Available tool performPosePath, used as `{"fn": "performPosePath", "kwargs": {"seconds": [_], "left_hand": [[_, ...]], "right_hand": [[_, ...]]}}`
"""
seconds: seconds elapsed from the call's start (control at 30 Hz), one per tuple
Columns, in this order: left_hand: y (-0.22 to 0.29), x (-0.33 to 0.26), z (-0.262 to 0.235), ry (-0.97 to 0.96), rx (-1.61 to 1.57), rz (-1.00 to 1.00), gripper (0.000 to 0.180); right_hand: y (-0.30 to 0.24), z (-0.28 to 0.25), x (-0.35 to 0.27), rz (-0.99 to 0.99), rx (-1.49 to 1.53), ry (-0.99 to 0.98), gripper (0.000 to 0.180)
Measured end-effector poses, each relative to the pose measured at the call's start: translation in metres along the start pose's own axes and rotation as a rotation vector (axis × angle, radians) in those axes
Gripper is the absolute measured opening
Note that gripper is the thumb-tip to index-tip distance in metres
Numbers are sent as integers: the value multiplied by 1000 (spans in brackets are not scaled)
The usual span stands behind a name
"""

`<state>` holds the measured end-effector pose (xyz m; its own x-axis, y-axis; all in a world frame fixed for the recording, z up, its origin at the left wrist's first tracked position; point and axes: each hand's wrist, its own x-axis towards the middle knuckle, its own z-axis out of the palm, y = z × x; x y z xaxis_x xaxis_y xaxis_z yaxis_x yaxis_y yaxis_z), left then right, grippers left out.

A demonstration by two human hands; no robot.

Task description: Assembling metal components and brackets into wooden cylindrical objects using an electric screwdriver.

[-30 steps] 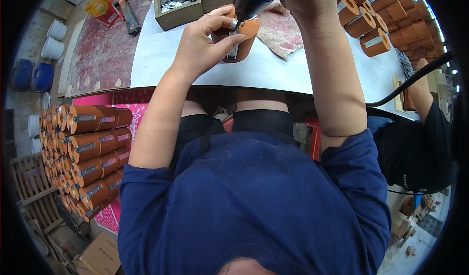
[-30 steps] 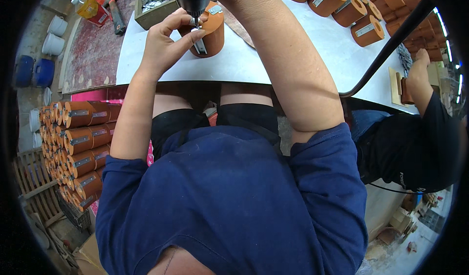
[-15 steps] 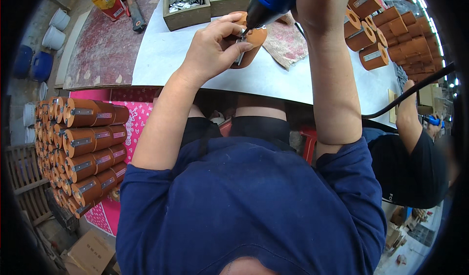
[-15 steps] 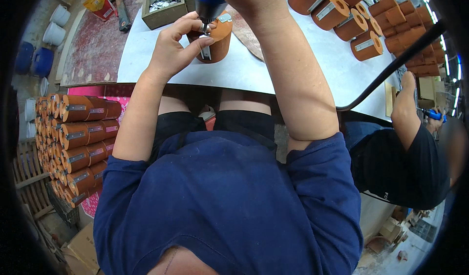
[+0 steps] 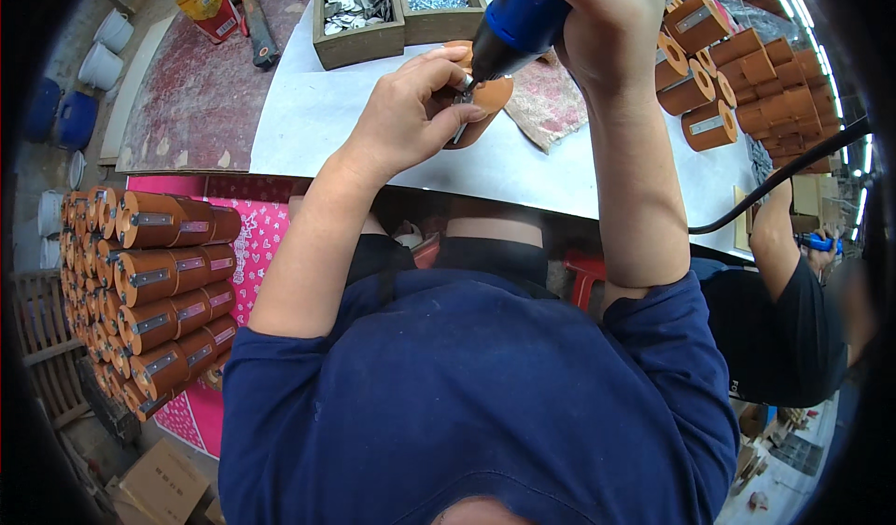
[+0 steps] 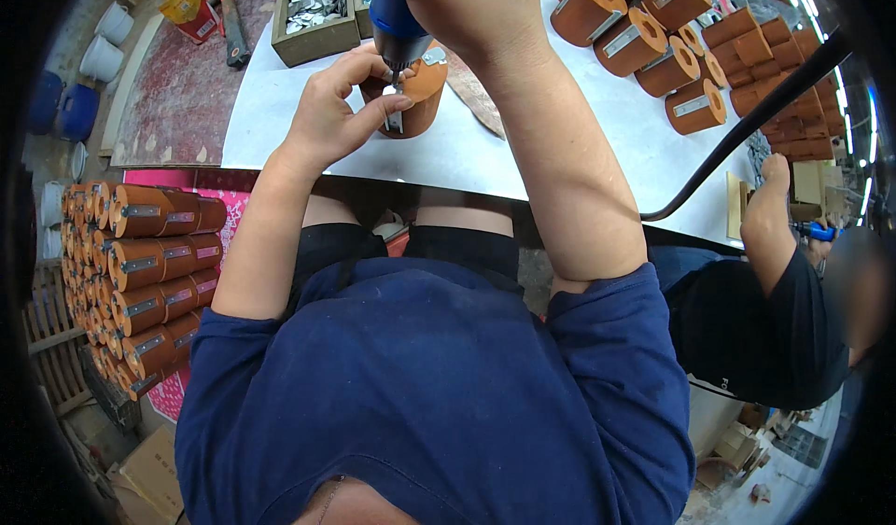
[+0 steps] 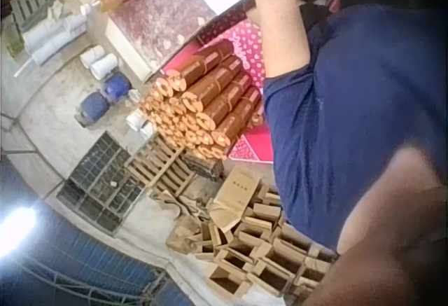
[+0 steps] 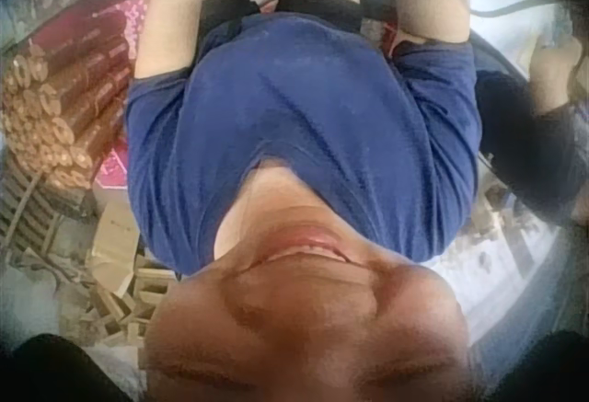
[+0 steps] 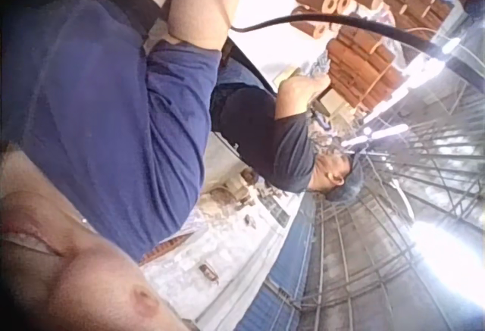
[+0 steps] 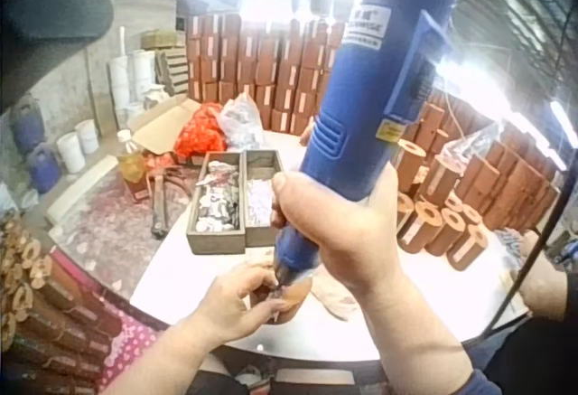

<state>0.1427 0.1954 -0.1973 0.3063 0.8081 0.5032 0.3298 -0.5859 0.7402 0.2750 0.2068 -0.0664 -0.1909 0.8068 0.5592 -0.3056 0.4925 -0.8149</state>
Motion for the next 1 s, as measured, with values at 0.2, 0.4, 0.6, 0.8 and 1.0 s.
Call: {"fn": "performPosePath", "kwargs": {"seconds": [0.2, 0.4, 0.6, 0.8, 1.0], "left_hand": [[0, -2, -3, 1, 12, 17, 26], [-4, 2, -7, -50, -42, 41, 27], [-2, 11, -13, -233, -106, 113, 39], [-8, 12, -8, -211, -105, 158, 39], [-1, 12, -9, -171, -79, 168, 45]], "right_hand": [[1, 6, -4, 28, -33, 83, 39], [5, 9, -3, 35, -45, 79, 44], [13, 1, -5, 7, 72, 49, 46], [18, 1, -5, -85, 41, 28, 46], [-1, 25, -5, 93, -195, 93, 46]]}}
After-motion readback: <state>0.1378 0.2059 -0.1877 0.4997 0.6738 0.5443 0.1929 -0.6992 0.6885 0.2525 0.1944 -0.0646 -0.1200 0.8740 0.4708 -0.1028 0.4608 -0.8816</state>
